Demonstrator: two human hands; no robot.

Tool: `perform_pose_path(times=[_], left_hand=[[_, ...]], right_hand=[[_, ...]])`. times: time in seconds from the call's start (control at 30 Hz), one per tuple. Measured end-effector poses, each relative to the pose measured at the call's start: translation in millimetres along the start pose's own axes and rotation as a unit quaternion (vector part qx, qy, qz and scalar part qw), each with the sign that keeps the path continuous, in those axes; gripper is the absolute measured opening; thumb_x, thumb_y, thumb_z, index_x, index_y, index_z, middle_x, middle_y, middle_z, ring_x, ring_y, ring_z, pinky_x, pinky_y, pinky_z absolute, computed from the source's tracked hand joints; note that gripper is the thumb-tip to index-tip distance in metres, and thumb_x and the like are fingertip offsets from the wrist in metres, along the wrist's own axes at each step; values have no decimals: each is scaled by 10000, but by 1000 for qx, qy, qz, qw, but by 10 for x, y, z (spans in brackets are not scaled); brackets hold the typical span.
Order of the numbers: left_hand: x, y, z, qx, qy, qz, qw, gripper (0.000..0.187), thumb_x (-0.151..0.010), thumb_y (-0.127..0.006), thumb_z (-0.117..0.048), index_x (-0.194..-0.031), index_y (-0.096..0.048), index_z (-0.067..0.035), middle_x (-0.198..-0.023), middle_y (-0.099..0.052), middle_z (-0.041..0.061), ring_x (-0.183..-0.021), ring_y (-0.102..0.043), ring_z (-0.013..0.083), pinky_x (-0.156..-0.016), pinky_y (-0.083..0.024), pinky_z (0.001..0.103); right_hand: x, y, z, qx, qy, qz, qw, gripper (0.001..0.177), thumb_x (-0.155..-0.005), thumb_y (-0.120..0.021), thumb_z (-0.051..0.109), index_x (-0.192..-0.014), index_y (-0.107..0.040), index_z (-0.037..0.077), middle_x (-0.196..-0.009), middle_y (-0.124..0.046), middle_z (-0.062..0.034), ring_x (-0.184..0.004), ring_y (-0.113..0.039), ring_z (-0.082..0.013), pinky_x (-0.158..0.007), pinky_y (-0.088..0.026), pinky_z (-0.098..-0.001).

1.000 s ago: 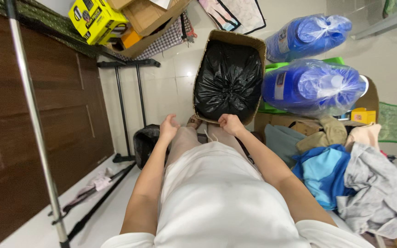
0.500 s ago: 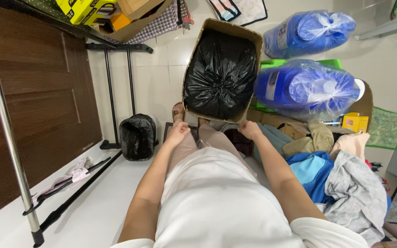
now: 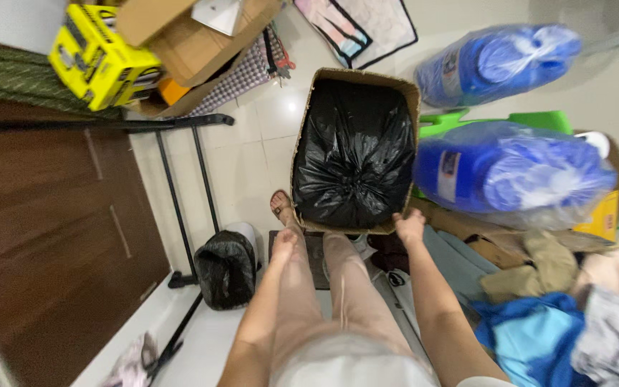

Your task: The person removes a full black trash bag from a bin, ties it, and places it into a larger cardboard box. They then move a clothes drying rack and adjust several cardboard boxes on the floor.

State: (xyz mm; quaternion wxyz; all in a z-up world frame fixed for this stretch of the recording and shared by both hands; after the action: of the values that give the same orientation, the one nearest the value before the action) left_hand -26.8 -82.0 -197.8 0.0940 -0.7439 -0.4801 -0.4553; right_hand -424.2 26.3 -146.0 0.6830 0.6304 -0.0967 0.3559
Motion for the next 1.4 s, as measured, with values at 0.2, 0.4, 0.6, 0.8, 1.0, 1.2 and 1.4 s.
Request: perform_pose_path(times=[0.2, 0.4, 0.6, 0.8, 1.0, 1.2, 1.4], left_hand=[[-441, -754, 533, 397, 324, 63, 857, 389, -1037, -540, -220, -1417, -455, -217, -1251, -609, -7, -1134, -632, 308, -989, -575, 569], [-1118, -1034, 792, 378, 289, 79, 876, 360, -1057, -511, -222, -1383, -518, -70, -1160, -638, 65, -973, -685, 291, -836, -605, 484], [-1656, -670, 935, 190, 164, 27, 968, 274, -974, -500, -116, -1208, -575, 4, -945, -674, 160, -800, -721, 317, -728, -602, 460], [-2801, 681, 76, -104, 29, -16, 994, 221, -890, -490, -11, -1034, -632, 78, -729, -710, 255, -628, -757, 344, -621, -600, 437], [-3650, 1788, -1024, -257, -9, -50, 965, 248, -983, -459, -116, -1057, -675, -19, -752, -733, 211, -702, -762, 325, -750, -590, 439], [-3867, 2312, -751, -217, -84, -105, 967, 291, -929, -551, -103, -1201, -644, -60, -1023, -742, 219, -976, -708, 348, -869, -540, 438], [-2702, 2037, -25, -109, -113, -35, 987, 707, -894, -579, -67, -1583, -423, -100, -1344, -601, 250, -1181, -611, 366, -1044, -482, 441]], right_hand=[[-810, -609, -492, -42, -140, 36, 989, 696, -964, -590, 445, -1465, -467, -22, -1444, -520, -332, -1352, -486, -486, -1128, -402, -503], [-1083, -975, -595, 16, -142, -31, 989, 619, -877, -675, 296, -1386, -513, -17, -1382, -583, -321, -1307, -555, -483, -1140, -429, -508], [-943, -1148, -481, -1, -138, -158, 978, 752, -791, -833, 257, -1295, -404, -99, -1260, -511, -372, -1152, -521, -533, -995, -433, -540], [-960, -1888, 66, -408, -174, 122, 888, 382, -989, -648, 266, -1285, -656, 27, -835, -572, -179, -601, -494, -294, -488, -362, -421], [-1169, -2446, 988, -440, -136, 120, 879, 227, -992, -604, 214, -1203, -615, 131, -888, -675, -88, -632, -613, -223, -481, -515, -336], [-1308, -2628, 1806, -441, -221, 223, 841, 481, -1016, -548, 255, -1449, -342, 221, -1144, -622, -177, -855, -686, -296, -698, -646, -450], [-890, -2057, 2071, -468, -139, 165, 857, 873, -982, -598, 163, -1637, -25, 235, -1356, -565, -104, -1044, -674, -260, -746, -652, -411]])
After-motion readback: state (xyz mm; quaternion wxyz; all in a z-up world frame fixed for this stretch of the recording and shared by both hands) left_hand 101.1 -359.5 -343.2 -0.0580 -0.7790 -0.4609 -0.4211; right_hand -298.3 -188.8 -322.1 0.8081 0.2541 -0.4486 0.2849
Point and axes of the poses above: each hand's wrist, its own x-axis away from the middle knuckle, its own y-axis out of the back of the hand, z = x × y, the point moved 5 cm from there along -x, towards the middle knuckle
